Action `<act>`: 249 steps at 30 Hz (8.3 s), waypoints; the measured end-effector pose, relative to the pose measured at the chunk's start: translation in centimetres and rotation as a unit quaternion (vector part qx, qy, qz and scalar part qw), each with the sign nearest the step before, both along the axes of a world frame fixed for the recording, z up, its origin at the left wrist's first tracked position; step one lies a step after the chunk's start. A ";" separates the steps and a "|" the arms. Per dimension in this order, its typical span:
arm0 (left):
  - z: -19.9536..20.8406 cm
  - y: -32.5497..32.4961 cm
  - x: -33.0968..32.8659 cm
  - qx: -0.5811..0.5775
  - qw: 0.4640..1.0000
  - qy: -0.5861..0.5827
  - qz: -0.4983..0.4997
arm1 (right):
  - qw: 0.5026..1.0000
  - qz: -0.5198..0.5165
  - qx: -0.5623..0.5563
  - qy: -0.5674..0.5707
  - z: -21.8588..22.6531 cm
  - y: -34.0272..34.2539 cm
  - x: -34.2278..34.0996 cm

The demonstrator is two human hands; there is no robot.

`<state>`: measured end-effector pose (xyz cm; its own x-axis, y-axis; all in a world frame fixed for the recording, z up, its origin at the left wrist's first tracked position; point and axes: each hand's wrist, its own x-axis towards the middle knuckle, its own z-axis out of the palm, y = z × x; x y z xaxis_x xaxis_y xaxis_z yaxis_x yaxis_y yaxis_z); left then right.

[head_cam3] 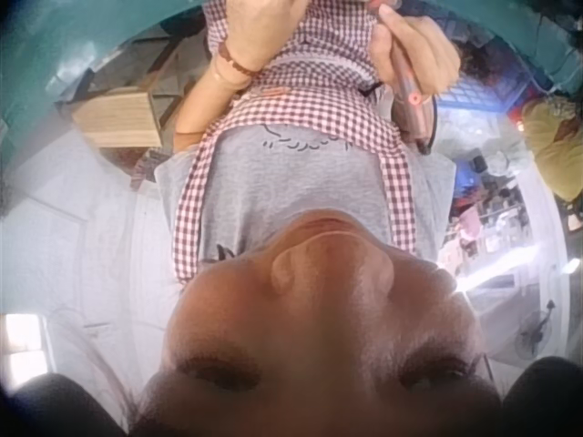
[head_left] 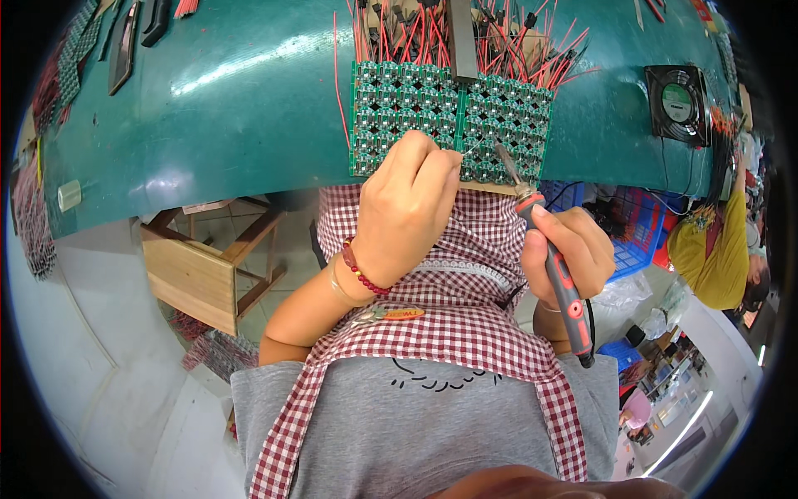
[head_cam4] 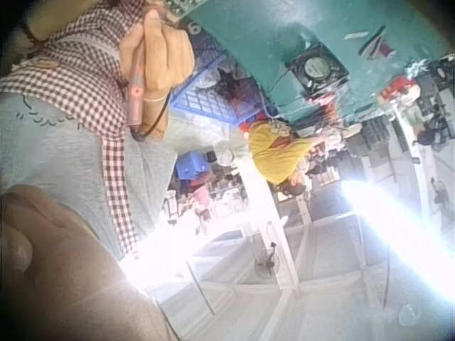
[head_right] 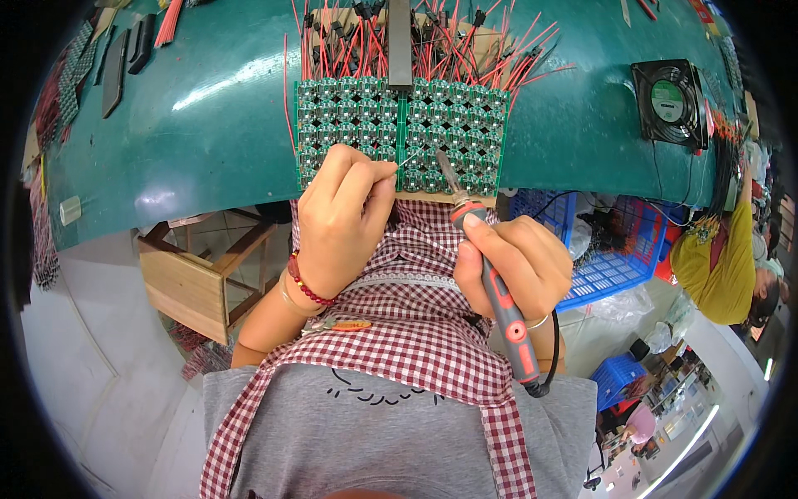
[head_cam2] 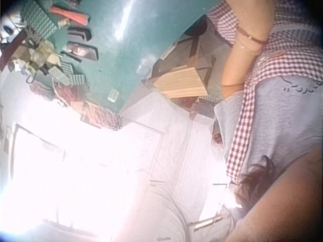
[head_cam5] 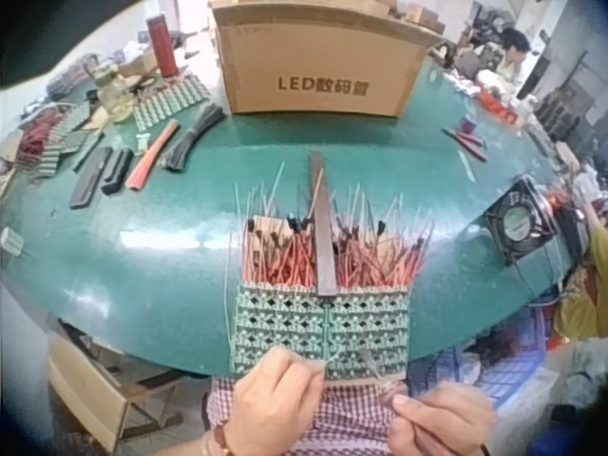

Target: The person solders wires onto a circuit board using a soldering iron.

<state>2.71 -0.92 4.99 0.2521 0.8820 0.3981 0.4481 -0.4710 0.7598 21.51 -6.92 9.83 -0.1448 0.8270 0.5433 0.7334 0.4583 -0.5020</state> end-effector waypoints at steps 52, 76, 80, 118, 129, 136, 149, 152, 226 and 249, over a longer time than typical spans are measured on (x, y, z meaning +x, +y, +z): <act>-0.7 1.1 0.8 0.016 0.998 0.037 0.044 | 0.999 -0.010 0.001 -0.034 0.7 3.0 -1.7; -0.5 1.2 0.9 0.023 0.997 0.051 0.050 | 0.997 -0.051 -0.050 -0.020 1.3 3.1 -2.6; -0.4 1.1 0.5 0.031 0.997 0.034 0.058 | 0.996 -0.074 -0.053 0.014 1.7 3.3 -2.2; -0.1 0.1 -0.4 -0.027 0.999 0.033 0.011 | 0.850 -0.337 0.229 0.335 0.8 1.6 9.6; -0.5 -1.8 -1.3 0.033 0.998 0.048 0.003 | 0.685 -0.368 0.049 0.626 -6.6 11.2 46.7; 0.3 -2.6 -1.3 -0.020 0.998 0.041 0.045 | 0.638 -0.480 0.056 0.599 -5.1 15.1 48.0; -0.9 0.0 -1.1 0.042 0.998 0.044 -0.037 | 0.984 -0.112 0.059 0.125 2.7 -0.5 11.5; -1.4 -0.7 -1.8 0.033 0.998 0.032 -0.034 | 0.993 -0.006 -0.016 0.120 1.8 -0.4 5.3; -0.6 0.0 0.1 0.044 0.996 0.059 0.040 | 0.999 -0.006 -0.040 0.001 0.9 3.0 -0.8; -0.4 0.1 0.5 0.038 0.995 0.072 0.050 | 0.999 0.001 -0.036 0.002 1.9 3.0 -0.8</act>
